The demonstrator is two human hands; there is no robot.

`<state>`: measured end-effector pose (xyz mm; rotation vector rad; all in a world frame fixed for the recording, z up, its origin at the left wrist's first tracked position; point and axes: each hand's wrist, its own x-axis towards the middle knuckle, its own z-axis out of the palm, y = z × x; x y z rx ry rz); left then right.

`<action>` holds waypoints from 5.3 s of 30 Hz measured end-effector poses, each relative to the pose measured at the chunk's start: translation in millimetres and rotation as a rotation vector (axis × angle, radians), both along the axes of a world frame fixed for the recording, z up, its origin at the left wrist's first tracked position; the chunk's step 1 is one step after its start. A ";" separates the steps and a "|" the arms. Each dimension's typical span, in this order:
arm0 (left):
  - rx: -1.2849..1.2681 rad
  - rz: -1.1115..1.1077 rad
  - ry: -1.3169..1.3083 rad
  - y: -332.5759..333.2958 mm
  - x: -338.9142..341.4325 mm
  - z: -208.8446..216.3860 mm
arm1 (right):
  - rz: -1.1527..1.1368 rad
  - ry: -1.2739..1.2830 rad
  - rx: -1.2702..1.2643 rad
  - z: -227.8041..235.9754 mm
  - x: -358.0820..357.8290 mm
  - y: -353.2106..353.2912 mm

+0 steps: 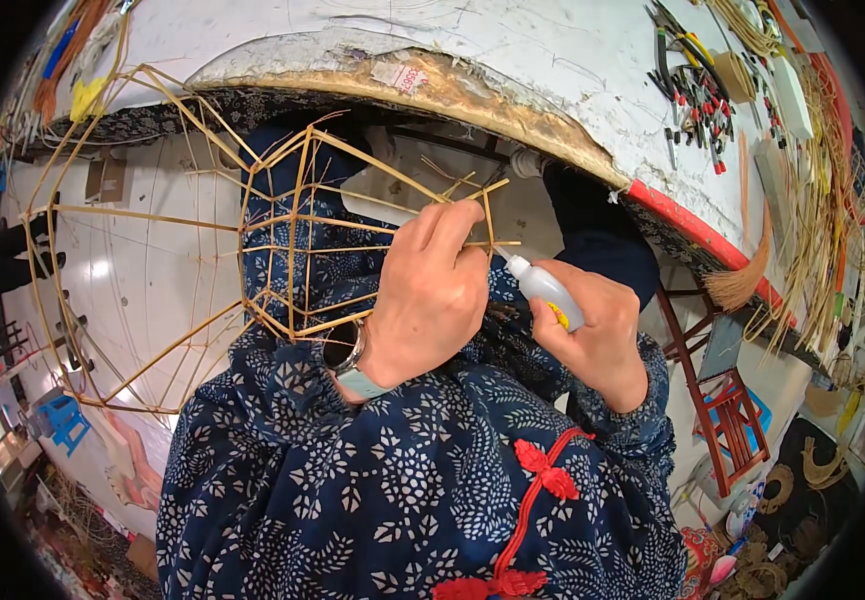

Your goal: Assembling a complex 3D bamboo structure by gluing and binding thin wooden sticks.

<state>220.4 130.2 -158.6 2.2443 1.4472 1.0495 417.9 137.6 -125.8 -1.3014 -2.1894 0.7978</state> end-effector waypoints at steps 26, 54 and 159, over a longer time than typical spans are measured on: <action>-0.015 0.093 -0.154 -2.2 -6.7 21.6 | -1.021 -0.131 0.515 -18.1 233.7 335.5; 0.048 -0.023 0.145 -26.1 -51.9 61.2 | 0.749 1.718 -0.144 105.1 -103.7 -78.4; 0.053 0.006 -0.084 -2.7 -48.7 58.9 | -0.957 -0.402 0.546 -20.5 269.0 136.9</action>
